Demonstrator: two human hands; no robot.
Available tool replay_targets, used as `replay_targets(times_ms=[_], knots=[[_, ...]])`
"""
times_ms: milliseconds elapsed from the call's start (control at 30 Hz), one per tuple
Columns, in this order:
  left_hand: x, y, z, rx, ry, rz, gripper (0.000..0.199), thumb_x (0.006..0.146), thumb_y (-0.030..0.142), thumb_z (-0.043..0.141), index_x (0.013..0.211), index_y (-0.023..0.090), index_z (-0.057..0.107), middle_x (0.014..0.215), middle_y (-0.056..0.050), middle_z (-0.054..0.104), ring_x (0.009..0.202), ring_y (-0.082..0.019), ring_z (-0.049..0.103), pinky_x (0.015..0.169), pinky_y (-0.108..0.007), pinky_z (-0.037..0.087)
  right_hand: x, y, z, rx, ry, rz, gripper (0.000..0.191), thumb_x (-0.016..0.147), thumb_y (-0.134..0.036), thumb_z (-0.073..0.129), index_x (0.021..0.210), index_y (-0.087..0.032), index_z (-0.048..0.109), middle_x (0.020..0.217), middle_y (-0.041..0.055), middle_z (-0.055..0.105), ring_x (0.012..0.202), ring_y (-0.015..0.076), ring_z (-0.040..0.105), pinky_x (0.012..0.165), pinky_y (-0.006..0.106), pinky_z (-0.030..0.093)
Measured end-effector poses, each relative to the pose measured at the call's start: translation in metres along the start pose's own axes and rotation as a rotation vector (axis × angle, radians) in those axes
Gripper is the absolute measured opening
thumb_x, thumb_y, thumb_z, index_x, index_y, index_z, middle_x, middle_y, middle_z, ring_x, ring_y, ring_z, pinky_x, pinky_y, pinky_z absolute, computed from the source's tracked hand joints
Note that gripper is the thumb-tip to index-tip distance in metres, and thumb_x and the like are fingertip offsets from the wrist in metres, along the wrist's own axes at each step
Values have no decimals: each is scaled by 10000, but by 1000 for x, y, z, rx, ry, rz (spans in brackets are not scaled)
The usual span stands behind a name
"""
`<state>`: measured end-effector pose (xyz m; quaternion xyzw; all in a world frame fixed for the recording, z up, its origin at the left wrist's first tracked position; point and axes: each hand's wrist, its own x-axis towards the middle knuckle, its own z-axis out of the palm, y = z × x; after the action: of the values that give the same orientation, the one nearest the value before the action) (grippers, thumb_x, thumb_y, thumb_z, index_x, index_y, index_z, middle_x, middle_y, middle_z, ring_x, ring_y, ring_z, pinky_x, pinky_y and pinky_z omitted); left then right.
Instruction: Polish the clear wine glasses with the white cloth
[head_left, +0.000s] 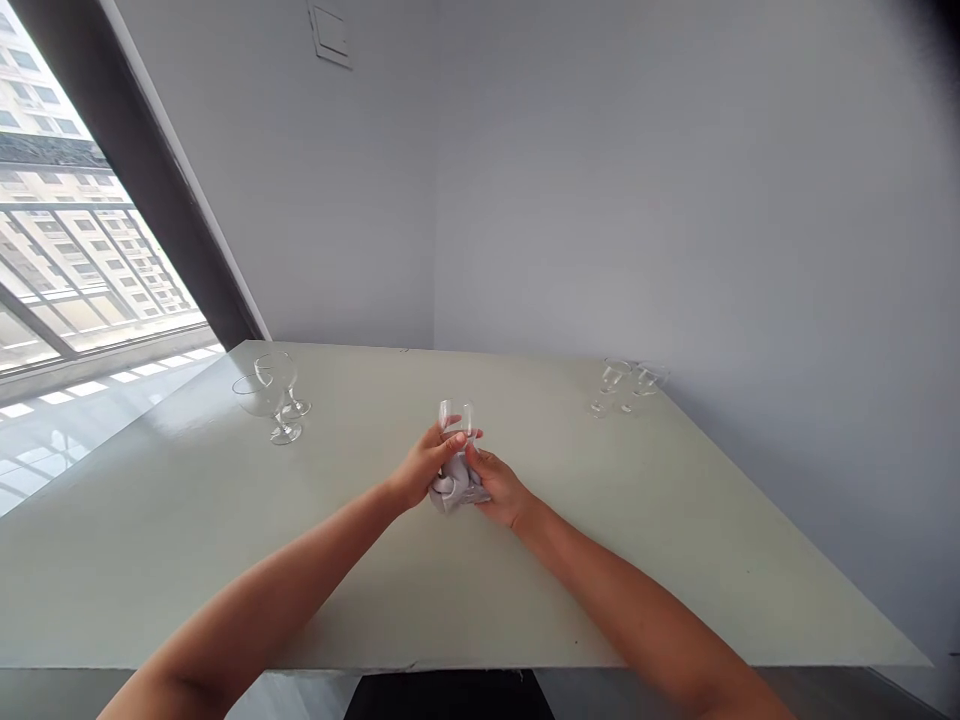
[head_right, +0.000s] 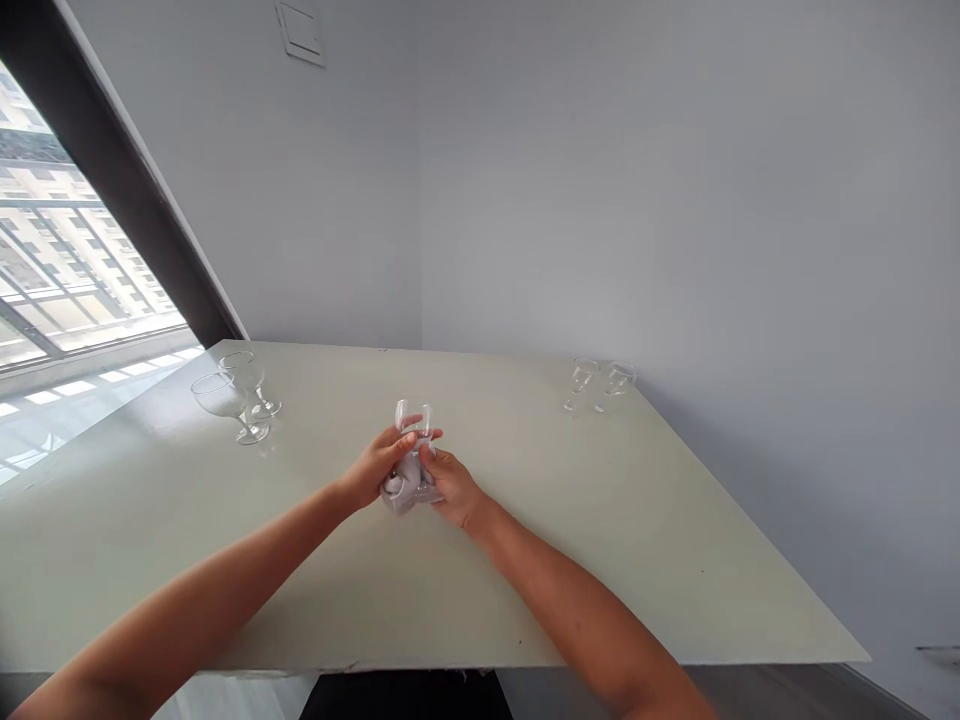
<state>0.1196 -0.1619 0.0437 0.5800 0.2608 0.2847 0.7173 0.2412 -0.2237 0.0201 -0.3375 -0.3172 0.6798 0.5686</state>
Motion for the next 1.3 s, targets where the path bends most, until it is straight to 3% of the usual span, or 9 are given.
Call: replay_targets(times_ms=[67, 267, 467, 600, 700, 867, 1133, 1200, 1300], knots=[[6, 0, 2, -125, -37, -72, 531, 716, 437, 618, 1150, 203, 421, 1163, -143, 554, 994, -241, 559, 800, -368, 446, -2, 0, -3, -55, 18, -2, 435, 678, -589, 589, 714, -155, 576, 612, 1, 550, 552, 118, 493, 529, 247, 357], [22, -13, 6, -100, 206, -108, 475, 650, 358, 707, 1012, 184, 454, 968, -94, 636, 868, -189, 608, 743, -305, 460, -8, 2, -20, -684, 321, -262, 325, 695, -506, 610, 617, -196, 550, 549, -29, 479, 508, 107, 384, 511, 237, 292], [29, -11, -2, -250, 404, -65, 517, 625, 245, 737, 1014, 181, 403, 923, -61, 598, 783, -170, 637, 743, -343, 505, -24, -11, -15, -1128, 401, -542, 240, 833, -430, 462, 881, -252, 617, 752, 31, 605, 684, 181, 518, 656, 294, 370], [28, -9, 1, -293, 518, -34, 499, 637, 230, 720, 1022, 189, 405, 885, -34, 600, 748, -132, 622, 697, -289, 508, -25, -12, -4, -1393, 148, -698, 306, 857, -377, 436, 1107, -259, 567, 1213, 68, 526, 1080, 267, 465, 887, 399, 329], [27, -5, 8, -360, 536, -40, 446, 654, 227, 697, 1005, 183, 426, 815, -22, 610, 699, -122, 607, 634, -252, 496, -21, -3, -3, -1505, 15, -717, 257, 862, -293, 432, 1048, -271, 607, 1196, 54, 549, 1126, 279, 434, 928, 454, 287], [24, 4, 13, -363, 447, -22, 480, 657, 291, 698, 1043, 190, 431, 744, 3, 600, 616, -109, 584, 540, -219, 462, -16, -6, -7, -1320, 118, -696, 246, 863, -247, 411, 898, -261, 655, 948, 48, 621, 920, 215, 524, 861, 399, 351], [25, 8, 10, -461, 321, -55, 246, 693, 259, 681, 804, 135, 500, 921, -80, 592, 851, -191, 629, 781, -325, 514, -10, -27, -36, -331, 538, -457, 142, 712, -323, 558, 670, -218, 643, 620, -14, 568, 627, 146, 509, 605, 271, 408], [27, 8, 7, -470, 363, -59, 231, 695, 244, 679, 793, 133, 503, 920, -80, 593, 854, -193, 631, 790, -328, 515, -13, -31, -37, -316, 459, -470, 137, 704, -314, 558, 745, -232, 660, 697, -5, 607, 689, 161, 538, 641, 288, 425], [29, 9, 6, -479, 403, -113, 194, 702, 235, 668, 769, 134, 516, 841, -62, 598, 782, -166, 634, 710, -284, 526, -22, -31, -25, -682, 177, -521, 166, 700, -269, 602, 846, -253, 680, 938, 27, 632, 926, 210, 528, 837, 359, 395]])
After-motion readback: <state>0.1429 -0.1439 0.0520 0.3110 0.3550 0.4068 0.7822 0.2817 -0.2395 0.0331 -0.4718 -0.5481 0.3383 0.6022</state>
